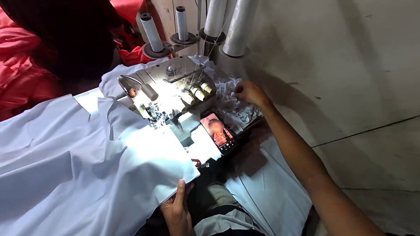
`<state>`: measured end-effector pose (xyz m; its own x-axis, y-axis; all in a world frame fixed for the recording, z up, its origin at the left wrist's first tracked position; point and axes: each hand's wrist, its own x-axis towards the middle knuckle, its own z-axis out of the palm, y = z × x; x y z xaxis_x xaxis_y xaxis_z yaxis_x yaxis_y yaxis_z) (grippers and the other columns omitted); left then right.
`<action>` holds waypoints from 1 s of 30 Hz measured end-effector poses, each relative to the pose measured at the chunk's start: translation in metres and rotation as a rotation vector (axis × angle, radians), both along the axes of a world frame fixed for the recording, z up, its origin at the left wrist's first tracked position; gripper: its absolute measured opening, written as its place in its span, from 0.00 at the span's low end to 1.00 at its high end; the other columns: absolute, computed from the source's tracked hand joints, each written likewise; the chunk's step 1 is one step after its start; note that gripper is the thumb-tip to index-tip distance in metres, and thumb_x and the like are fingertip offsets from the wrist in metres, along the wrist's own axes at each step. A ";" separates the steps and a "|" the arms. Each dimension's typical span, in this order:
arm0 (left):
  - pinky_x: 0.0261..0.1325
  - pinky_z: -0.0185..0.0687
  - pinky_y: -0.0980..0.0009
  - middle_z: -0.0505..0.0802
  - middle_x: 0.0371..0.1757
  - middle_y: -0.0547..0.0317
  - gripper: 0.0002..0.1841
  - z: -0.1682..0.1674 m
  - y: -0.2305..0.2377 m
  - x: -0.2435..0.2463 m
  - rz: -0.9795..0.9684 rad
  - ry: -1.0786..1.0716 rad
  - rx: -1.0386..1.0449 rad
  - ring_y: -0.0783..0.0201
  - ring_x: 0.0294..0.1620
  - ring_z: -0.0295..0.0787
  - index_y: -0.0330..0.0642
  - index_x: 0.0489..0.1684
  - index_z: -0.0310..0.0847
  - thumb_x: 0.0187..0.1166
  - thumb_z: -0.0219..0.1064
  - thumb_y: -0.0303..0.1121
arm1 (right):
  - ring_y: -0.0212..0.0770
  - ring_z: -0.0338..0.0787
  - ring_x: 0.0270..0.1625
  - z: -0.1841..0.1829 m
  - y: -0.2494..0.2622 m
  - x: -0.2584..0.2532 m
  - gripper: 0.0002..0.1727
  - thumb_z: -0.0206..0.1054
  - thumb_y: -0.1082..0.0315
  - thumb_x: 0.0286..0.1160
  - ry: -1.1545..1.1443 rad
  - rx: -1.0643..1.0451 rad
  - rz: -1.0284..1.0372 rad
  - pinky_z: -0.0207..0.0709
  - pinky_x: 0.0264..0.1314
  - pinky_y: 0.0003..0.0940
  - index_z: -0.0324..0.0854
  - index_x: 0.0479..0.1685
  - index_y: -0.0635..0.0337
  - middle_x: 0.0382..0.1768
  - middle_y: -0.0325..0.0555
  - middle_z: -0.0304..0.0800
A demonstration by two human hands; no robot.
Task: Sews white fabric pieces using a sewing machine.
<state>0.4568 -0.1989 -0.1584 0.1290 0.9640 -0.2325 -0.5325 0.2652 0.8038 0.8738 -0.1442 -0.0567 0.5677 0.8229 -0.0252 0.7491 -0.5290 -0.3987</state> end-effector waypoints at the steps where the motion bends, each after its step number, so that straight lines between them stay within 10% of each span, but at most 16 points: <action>1: 0.44 0.97 0.64 0.97 0.42 0.51 0.10 0.000 0.000 0.000 -0.005 0.005 0.000 0.59 0.39 0.98 0.32 0.54 0.79 0.78 0.65 0.18 | 0.58 0.91 0.48 0.000 0.002 0.006 0.12 0.77 0.61 0.72 0.028 0.019 0.028 0.80 0.55 0.66 0.91 0.45 0.60 0.42 0.56 0.93; 9: 0.43 0.97 0.63 0.97 0.42 0.49 0.10 -0.004 0.001 -0.004 -0.045 0.010 0.002 0.58 0.38 0.98 0.31 0.55 0.80 0.79 0.66 0.20 | 0.39 0.91 0.43 0.033 -0.011 0.017 0.15 0.72 0.64 0.79 0.249 0.412 0.044 0.86 0.53 0.40 0.85 0.56 0.65 0.45 0.52 0.92; 17: 0.40 0.96 0.66 0.98 0.38 0.44 0.06 -0.005 0.001 -0.007 -0.130 -0.001 0.033 0.57 0.36 0.99 0.31 0.49 0.83 0.82 0.64 0.23 | 0.41 0.91 0.37 0.027 -0.022 0.023 0.14 0.75 0.58 0.78 0.101 0.340 0.011 0.84 0.49 0.47 0.90 0.44 0.62 0.36 0.49 0.93; 23: 0.50 0.94 0.64 0.95 0.54 0.46 0.20 -0.008 0.001 -0.005 -0.828 0.078 0.288 0.56 0.48 0.96 0.36 0.59 0.85 0.91 0.56 0.44 | 0.29 0.89 0.40 0.035 -0.049 -0.007 0.10 0.70 0.64 0.80 0.307 0.559 0.146 0.86 0.51 0.30 0.88 0.46 0.63 0.38 0.42 0.91; 30: 0.51 0.90 0.65 0.91 0.61 0.51 0.23 0.064 0.021 0.089 -1.189 -0.047 0.440 0.62 0.50 0.92 0.33 0.69 0.80 0.95 0.45 0.41 | 0.22 0.88 0.35 0.069 -0.099 -0.072 0.09 0.63 0.62 0.86 0.602 0.646 0.122 0.85 0.41 0.20 0.88 0.50 0.50 0.37 0.29 0.91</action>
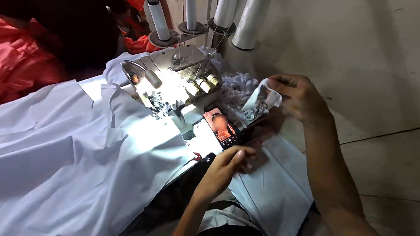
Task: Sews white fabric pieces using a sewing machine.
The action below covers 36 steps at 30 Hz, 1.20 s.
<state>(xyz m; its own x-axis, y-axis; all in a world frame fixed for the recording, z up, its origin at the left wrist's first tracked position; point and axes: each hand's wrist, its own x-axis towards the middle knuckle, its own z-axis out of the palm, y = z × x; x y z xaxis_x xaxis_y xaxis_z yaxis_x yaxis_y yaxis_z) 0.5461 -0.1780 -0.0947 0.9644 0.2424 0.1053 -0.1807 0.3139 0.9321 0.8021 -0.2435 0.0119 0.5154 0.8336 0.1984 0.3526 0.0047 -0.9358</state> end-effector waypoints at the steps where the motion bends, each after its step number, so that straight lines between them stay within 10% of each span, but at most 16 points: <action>1: 0.52 0.90 0.65 0.91 0.62 0.51 0.24 0.013 0.006 0.018 -0.033 -0.004 -0.016 0.63 0.50 0.91 0.33 0.71 0.78 0.95 0.44 0.40 | 0.23 0.87 0.34 0.004 -0.007 -0.005 0.09 0.62 0.62 0.86 0.010 0.019 0.026 0.84 0.39 0.20 0.88 0.49 0.51 0.36 0.30 0.90; 7: 0.47 0.89 0.73 0.93 0.50 0.58 0.26 0.043 0.025 0.099 -0.178 -0.044 -0.262 0.69 0.44 0.92 0.37 0.64 0.80 0.96 0.37 0.43 | 0.26 0.89 0.34 0.014 -0.044 -0.018 0.09 0.68 0.61 0.80 -0.119 0.039 0.061 0.87 0.37 0.21 0.90 0.47 0.53 0.35 0.33 0.91; 11: 0.48 0.88 0.71 0.91 0.43 0.59 0.12 0.047 0.033 0.121 0.007 -0.004 -0.321 0.69 0.40 0.89 0.41 0.57 0.83 0.91 0.57 0.37 | 0.26 0.88 0.32 -0.004 -0.062 -0.017 0.07 0.69 0.64 0.77 -0.212 0.002 -0.003 0.85 0.35 0.20 0.90 0.45 0.54 0.33 0.32 0.91; 18: 0.38 0.89 0.74 0.93 0.33 0.59 0.06 0.043 0.043 0.138 0.290 0.083 0.125 0.71 0.28 0.88 0.37 0.46 0.89 0.78 0.73 0.29 | 0.26 0.91 0.40 -0.055 -0.062 0.007 0.09 0.69 0.65 0.80 -0.304 -0.144 -0.136 0.88 0.46 0.26 0.89 0.52 0.55 0.40 0.35 0.93; 25: 0.20 0.72 0.72 0.85 0.21 0.57 0.14 0.035 0.053 0.161 0.310 0.208 0.511 0.67 0.16 0.74 0.41 0.33 0.86 0.77 0.75 0.43 | 0.29 0.92 0.50 -0.071 -0.038 0.030 0.13 0.64 0.64 0.85 -0.192 0.002 -0.170 0.88 0.55 0.29 0.85 0.61 0.56 0.52 0.39 0.92; 30: 0.26 0.76 0.71 0.84 0.21 0.58 0.19 0.033 0.071 0.192 0.220 0.280 0.439 0.69 0.19 0.76 0.36 0.25 0.83 0.81 0.72 0.44 | 0.33 0.91 0.42 -0.086 -0.023 0.047 0.10 0.72 0.66 0.79 -0.029 0.064 -0.132 0.87 0.47 0.30 0.87 0.54 0.56 0.44 0.40 0.92; 36: 0.48 0.90 0.66 0.92 0.39 0.53 0.07 0.031 0.082 0.183 0.126 0.234 0.473 0.66 0.36 0.90 0.32 0.48 0.86 0.83 0.67 0.27 | 0.30 0.87 0.38 -0.097 -0.015 0.059 0.09 0.69 0.62 0.82 0.115 0.102 -0.185 0.84 0.43 0.28 0.86 0.51 0.56 0.39 0.38 0.89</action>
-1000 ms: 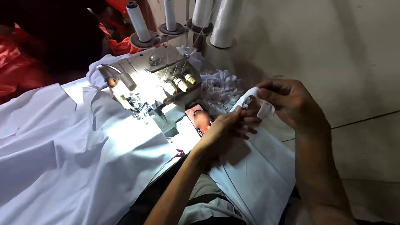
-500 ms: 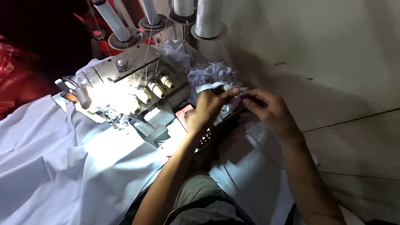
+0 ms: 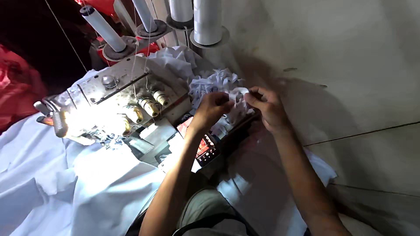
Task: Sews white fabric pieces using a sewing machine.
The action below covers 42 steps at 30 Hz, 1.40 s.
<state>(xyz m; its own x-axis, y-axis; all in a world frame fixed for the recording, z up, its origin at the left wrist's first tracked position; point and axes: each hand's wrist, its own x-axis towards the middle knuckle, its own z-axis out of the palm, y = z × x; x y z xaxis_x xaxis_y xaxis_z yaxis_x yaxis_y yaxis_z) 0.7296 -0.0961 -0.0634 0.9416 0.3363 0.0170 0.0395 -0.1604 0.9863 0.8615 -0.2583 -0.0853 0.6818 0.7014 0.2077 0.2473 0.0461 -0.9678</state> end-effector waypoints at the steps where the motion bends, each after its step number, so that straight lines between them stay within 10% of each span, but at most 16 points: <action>1: 0.44 0.89 0.67 0.93 0.36 0.54 0.07 -0.001 -0.001 -0.003 0.029 0.001 0.039 0.66 0.34 0.89 0.33 0.46 0.87 0.82 0.69 0.29 | 0.30 0.87 0.38 0.001 0.001 0.003 0.09 0.67 0.61 0.83 0.026 0.015 -0.005 0.84 0.42 0.27 0.86 0.51 0.55 0.40 0.37 0.89; 16: 0.21 0.71 0.70 0.82 0.21 0.58 0.13 0.010 0.000 -0.017 0.258 -0.092 0.178 0.65 0.18 0.74 0.39 0.35 0.82 0.77 0.76 0.39 | 0.34 0.89 0.37 0.037 0.023 -0.003 0.16 0.60 0.53 0.89 -0.300 -0.278 0.104 0.85 0.39 0.35 0.85 0.59 0.51 0.43 0.40 0.92; 30: 0.36 0.82 0.75 0.88 0.33 0.59 0.09 0.007 -0.008 -0.030 0.174 -0.117 -0.428 0.71 0.30 0.82 0.37 0.52 0.83 0.83 0.69 0.32 | 0.31 0.90 0.42 0.022 0.022 -0.043 0.17 0.76 0.75 0.68 -0.114 0.057 0.163 0.87 0.47 0.26 0.81 0.56 0.55 0.44 0.38 0.89; 39: 0.39 0.85 0.76 0.89 0.34 0.60 0.08 0.016 -0.012 -0.135 -0.048 -0.184 -0.090 0.72 0.31 0.85 0.35 0.47 0.86 0.86 0.64 0.31 | 0.23 0.83 0.36 0.036 0.038 -0.013 0.09 0.66 0.65 0.83 -0.176 -0.009 0.059 0.83 0.41 0.22 0.78 0.57 0.50 0.40 0.29 0.83; 42: 0.29 0.79 0.82 0.89 0.33 0.64 0.12 0.018 -0.018 -0.187 -0.089 -0.200 -0.012 0.79 0.25 0.80 0.35 0.47 0.85 0.91 0.58 0.34 | 0.43 0.89 0.46 0.038 0.044 -0.015 0.15 0.66 0.62 0.85 -0.457 -0.349 0.047 0.85 0.50 0.44 0.80 0.63 0.58 0.52 0.50 0.88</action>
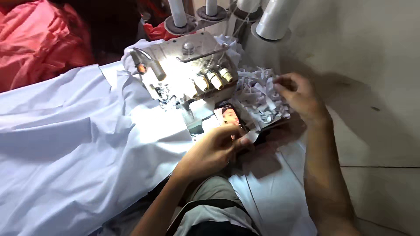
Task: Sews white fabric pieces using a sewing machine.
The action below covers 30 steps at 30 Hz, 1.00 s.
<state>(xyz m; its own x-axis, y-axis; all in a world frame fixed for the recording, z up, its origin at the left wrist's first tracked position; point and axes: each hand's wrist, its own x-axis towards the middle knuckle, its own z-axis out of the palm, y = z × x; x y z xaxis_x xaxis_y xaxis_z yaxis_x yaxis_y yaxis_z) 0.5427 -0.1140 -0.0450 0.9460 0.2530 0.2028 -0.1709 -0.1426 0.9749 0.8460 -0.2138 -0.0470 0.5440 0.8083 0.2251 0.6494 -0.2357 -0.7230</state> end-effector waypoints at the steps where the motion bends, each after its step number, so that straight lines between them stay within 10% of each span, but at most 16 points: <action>1: 0.26 0.74 0.83 0.88 0.32 0.64 0.12 0.000 0.000 -0.016 0.012 0.001 0.034 0.80 0.23 0.77 0.35 0.47 0.85 0.91 0.58 0.34 | 0.52 0.91 0.49 0.002 0.002 -0.009 0.17 0.66 0.61 0.85 -0.117 -0.076 0.002 0.86 0.51 0.57 0.81 0.64 0.60 0.56 0.56 0.89; 3: 0.26 0.70 0.84 0.89 0.34 0.67 0.13 -0.002 0.004 -0.045 0.083 0.051 0.154 0.82 0.24 0.75 0.39 0.46 0.87 0.91 0.58 0.37 | 0.59 0.91 0.51 0.012 0.002 -0.044 0.18 0.64 0.59 0.86 -0.269 -0.076 0.035 0.84 0.53 0.64 0.82 0.65 0.60 0.59 0.60 0.86; 5: 0.27 0.71 0.84 0.89 0.33 0.68 0.13 -0.004 0.010 -0.068 0.146 0.106 0.262 0.82 0.25 0.76 0.42 0.45 0.88 0.90 0.59 0.39 | 0.43 0.92 0.53 0.021 -0.001 -0.091 0.18 0.59 0.56 0.86 -0.231 0.030 0.204 0.87 0.56 0.48 0.84 0.63 0.56 0.58 0.48 0.89; 11: 0.26 0.68 0.84 0.86 0.27 0.68 0.13 0.011 0.042 -0.106 0.080 0.153 0.446 0.82 0.23 0.72 0.41 0.43 0.88 0.88 0.63 0.40 | 0.26 0.89 0.59 -0.009 0.027 -0.187 0.17 0.60 0.60 0.89 0.457 0.079 0.883 0.83 0.66 0.25 0.85 0.63 0.62 0.54 0.36 0.93; 17: 0.24 0.67 0.86 0.86 0.24 0.75 0.13 0.022 0.068 -0.121 0.102 0.226 0.570 0.85 0.22 0.73 0.46 0.35 0.91 0.86 0.64 0.40 | 0.24 0.89 0.33 -0.026 0.042 -0.215 0.04 0.69 0.71 0.79 0.689 0.130 0.765 0.85 0.41 0.20 0.88 0.40 0.60 0.30 0.31 0.91; 30: 0.28 0.80 0.74 0.89 0.26 0.75 0.06 0.012 0.088 -0.140 0.674 0.463 0.724 0.78 0.24 0.84 0.56 0.34 0.89 0.80 0.69 0.41 | 0.22 0.92 0.36 -0.065 0.028 -0.224 0.06 0.70 0.67 0.79 0.407 0.099 0.402 0.88 0.45 0.18 0.91 0.41 0.58 0.33 0.33 0.94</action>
